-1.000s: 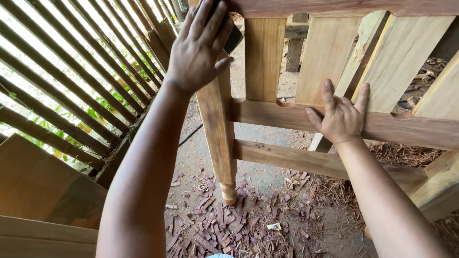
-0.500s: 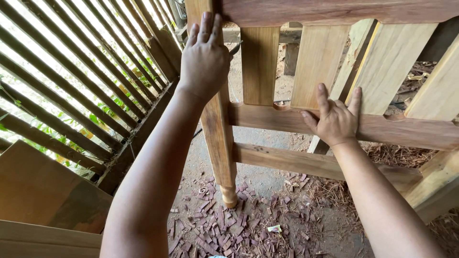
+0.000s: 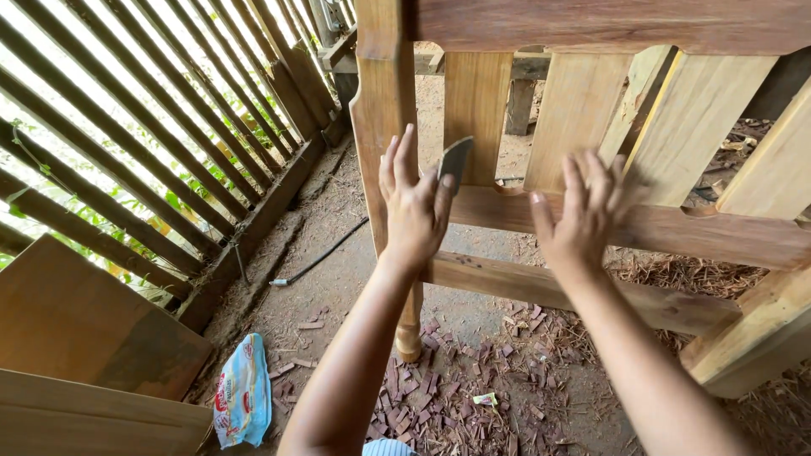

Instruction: The person sits on the ground and sands a wooden chair using a sanding block. They smooth the horizontal slats and the vertical legs of the chair, generating wood shavings that fall onto the dirt floor.

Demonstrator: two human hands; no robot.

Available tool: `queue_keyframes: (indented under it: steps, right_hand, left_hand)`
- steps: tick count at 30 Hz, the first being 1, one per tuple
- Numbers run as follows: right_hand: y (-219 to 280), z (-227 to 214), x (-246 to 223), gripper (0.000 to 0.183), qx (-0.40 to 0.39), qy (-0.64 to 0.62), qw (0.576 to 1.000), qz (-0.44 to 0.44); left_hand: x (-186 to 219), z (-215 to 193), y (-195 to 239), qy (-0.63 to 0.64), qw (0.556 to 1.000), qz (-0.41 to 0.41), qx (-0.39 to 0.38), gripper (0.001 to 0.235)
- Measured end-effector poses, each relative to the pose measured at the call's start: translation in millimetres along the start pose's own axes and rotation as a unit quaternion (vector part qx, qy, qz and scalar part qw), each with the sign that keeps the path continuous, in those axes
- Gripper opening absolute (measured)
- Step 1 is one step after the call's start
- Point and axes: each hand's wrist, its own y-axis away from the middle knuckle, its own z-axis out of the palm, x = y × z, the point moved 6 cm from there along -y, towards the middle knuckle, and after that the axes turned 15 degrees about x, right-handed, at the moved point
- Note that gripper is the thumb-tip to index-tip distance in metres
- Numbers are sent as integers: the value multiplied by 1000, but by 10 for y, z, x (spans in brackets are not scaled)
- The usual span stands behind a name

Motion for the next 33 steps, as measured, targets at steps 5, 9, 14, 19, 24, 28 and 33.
queue_keyframes:
  steps: [5, 9, 14, 19, 24, 28, 33]
  right_hand:
    - [-178, 146, -530, 47, -93, -477, 801, 349]
    - [-111, 505, -673, 25, -174, -591, 605, 505]
    - [-393, 456, -491, 14, -148, -553, 648, 502]
    - [-509, 368, -372, 8, -167, -520, 731, 409]
    - [-795, 108, -490, 12, -147, -468, 810, 321]
    - [-1025, 80, -591, 19, -135, -435, 845, 281]
    - [-1291, 207, -806, 27, -71, -406, 905, 105]
  left_hand:
    - [142, 44, 25, 56, 998, 13, -13, 38]
    - [-40, 126, -37, 71, 996, 41, 33, 44]
    - [-575, 25, -559, 91, 983, -82, 136, 91]
    - [-1044, 152, -588, 193, 926, -323, 26, 96]
    - [-983, 82, -507, 81, 942, -324, 14, 89]
    - [-952, 11, -504, 62, 945, -321, 21, 93]
    - [-885, -142, -498, 47, 958, -284, 12, 93]
